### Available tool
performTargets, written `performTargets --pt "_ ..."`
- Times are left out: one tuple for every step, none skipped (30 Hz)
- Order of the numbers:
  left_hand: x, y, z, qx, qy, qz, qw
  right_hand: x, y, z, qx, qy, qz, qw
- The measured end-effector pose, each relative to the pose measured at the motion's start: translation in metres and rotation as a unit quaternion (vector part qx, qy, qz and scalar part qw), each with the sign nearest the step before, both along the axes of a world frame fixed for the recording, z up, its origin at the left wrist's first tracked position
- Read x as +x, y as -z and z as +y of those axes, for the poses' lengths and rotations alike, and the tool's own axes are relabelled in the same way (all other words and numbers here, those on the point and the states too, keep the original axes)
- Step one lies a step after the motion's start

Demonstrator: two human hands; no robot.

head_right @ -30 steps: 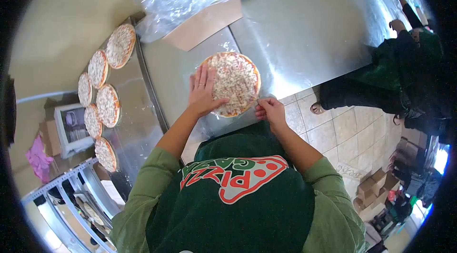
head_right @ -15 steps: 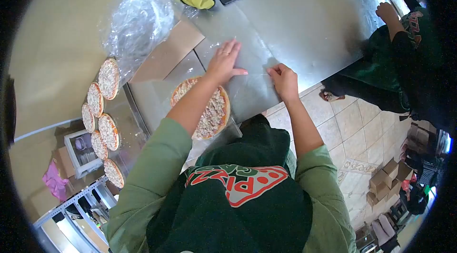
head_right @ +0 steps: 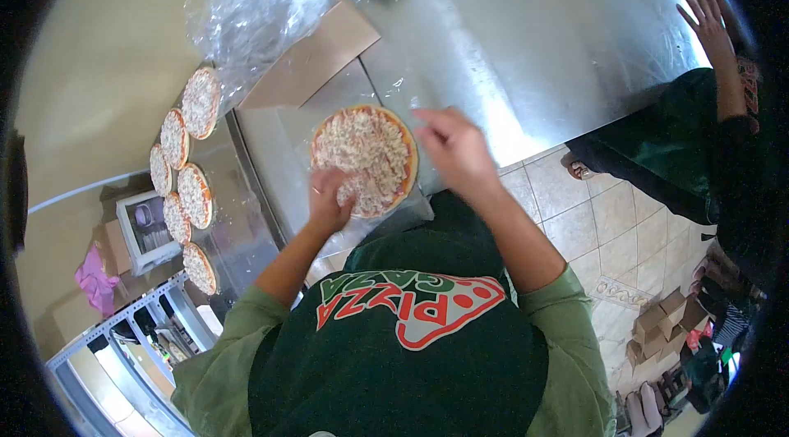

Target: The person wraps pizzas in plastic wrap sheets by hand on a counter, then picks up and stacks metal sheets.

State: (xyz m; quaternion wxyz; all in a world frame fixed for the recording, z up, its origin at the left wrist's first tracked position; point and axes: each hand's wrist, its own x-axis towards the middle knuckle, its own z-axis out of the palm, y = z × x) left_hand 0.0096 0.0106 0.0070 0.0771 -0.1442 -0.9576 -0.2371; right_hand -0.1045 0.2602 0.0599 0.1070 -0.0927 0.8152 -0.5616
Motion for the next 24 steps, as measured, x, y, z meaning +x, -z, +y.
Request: performTargets --pt "0.026 0.006 0.002 0.046 -0.005 -0.047 0.998 0.011 -0.013 -0.016 0.025 -0.062 0.048 0.997" --pt "0.037 -0.001 0.005 0.058 0.041 -0.116 0.991 0.026 -0.011 -0.034 -0.009 -0.082 0.146 0.986" --pt "0.048 0.004 0.004 0.032 0.091 -0.097 0.991 0.04 -0.007 -0.05 -0.003 -0.119 0.195 0.974" --pt "0.054 0.01 0.006 0.056 0.094 -0.093 0.99 0.052 -0.002 -0.06 0.04 -0.153 0.187 0.969" --pt "0.06 0.017 0.008 0.081 0.097 -0.09 0.988 0.063 0.003 -0.068 0.085 -0.186 0.178 0.962" --pt "0.064 0.02 0.008 0.107 0.101 -0.086 0.985 0.073 0.009 -0.076 0.13 -0.219 0.169 0.952" --pt "0.065 0.016 0.007 0.115 0.122 -0.102 0.981 0.08 0.015 -0.08 0.148 -0.237 0.172 0.945" --pt "0.065 0.011 0.004 0.12 0.105 -0.063 0.985 0.084 0.021 -0.083 0.149 -0.231 0.172 0.946" --pt "0.065 0.005 0.0 0.125 0.088 -0.025 0.988 0.084 0.02 -0.085 0.151 -0.227 0.172 0.947" --pt "0.063 0.003 -0.005 0.129 0.072 0.016 0.989 0.083 0.018 -0.087 0.154 -0.22 0.174 0.947" --pt "0.059 0.008 -0.016 0.129 0.035 0.037 0.99 0.08 0.015 -0.085 0.145 -0.192 0.165 0.956" --pt "0.052 0.014 -0.027 0.129 -0.003 0.057 0.99 0.076 0.001 -0.082 0.137 -0.164 0.155 0.965" --pt "0.038 0.003 -0.029 0.082 -0.004 0.036 0.996 0.073 -0.007 -0.081 0.127 -0.139 0.144 0.971" --pt "0.023 -0.008 -0.029 0.035 -0.007 0.015 0.999 0.073 -0.01 -0.079 0.137 -0.145 0.143 0.969" --pt "0.013 -0.004 -0.025 0.004 0.006 -0.035 0.999 0.073 -0.013 -0.079 0.145 -0.148 0.143 0.968" --pt "0.003 0.001 -0.019 -0.028 0.021 -0.085 0.996 0.075 -0.015 -0.08 0.153 -0.149 0.142 0.966" --pt "-0.009 0.007 -0.014 -0.058 0.021 -0.079 0.995 0.079 -0.017 -0.083 0.182 -0.165 0.134 0.96" --pt "-0.021 0.015 -0.009 -0.087 0.021 -0.071 0.993 0.084 -0.019 -0.087 0.211 -0.18 0.126 0.952" --pt "-0.03 0.02 -0.006 -0.115 0.02 -0.063 0.991 0.089 -0.019 -0.089 0.241 -0.194 0.118 0.944" --pt "-0.036 0.024 -0.004 -0.096 0.015 -0.055 0.994 0.092 -0.011 -0.09 0.243 -0.198 0.149 0.938" --pt "-0.039 0.027 -0.001 -0.076 0.008 -0.049 0.996 0.098 0.005 -0.091 0.245 -0.202 0.179 0.931" --pt "-0.042 0.028 -0.001 -0.058 0.002 -0.043 0.997 0.101 0.013 -0.093 0.245 -0.207 0.209 0.924" --pt "-0.046 0.029 -0.005 -0.006 -0.031 -0.051 0.998 0.102 0.018 -0.094 0.296 -0.249 0.171 0.906" --pt "-0.048 0.03 -0.012 0.045 -0.062 -0.06 0.995 0.105 0.023 -0.095 0.306 -0.26 0.169 0.9"
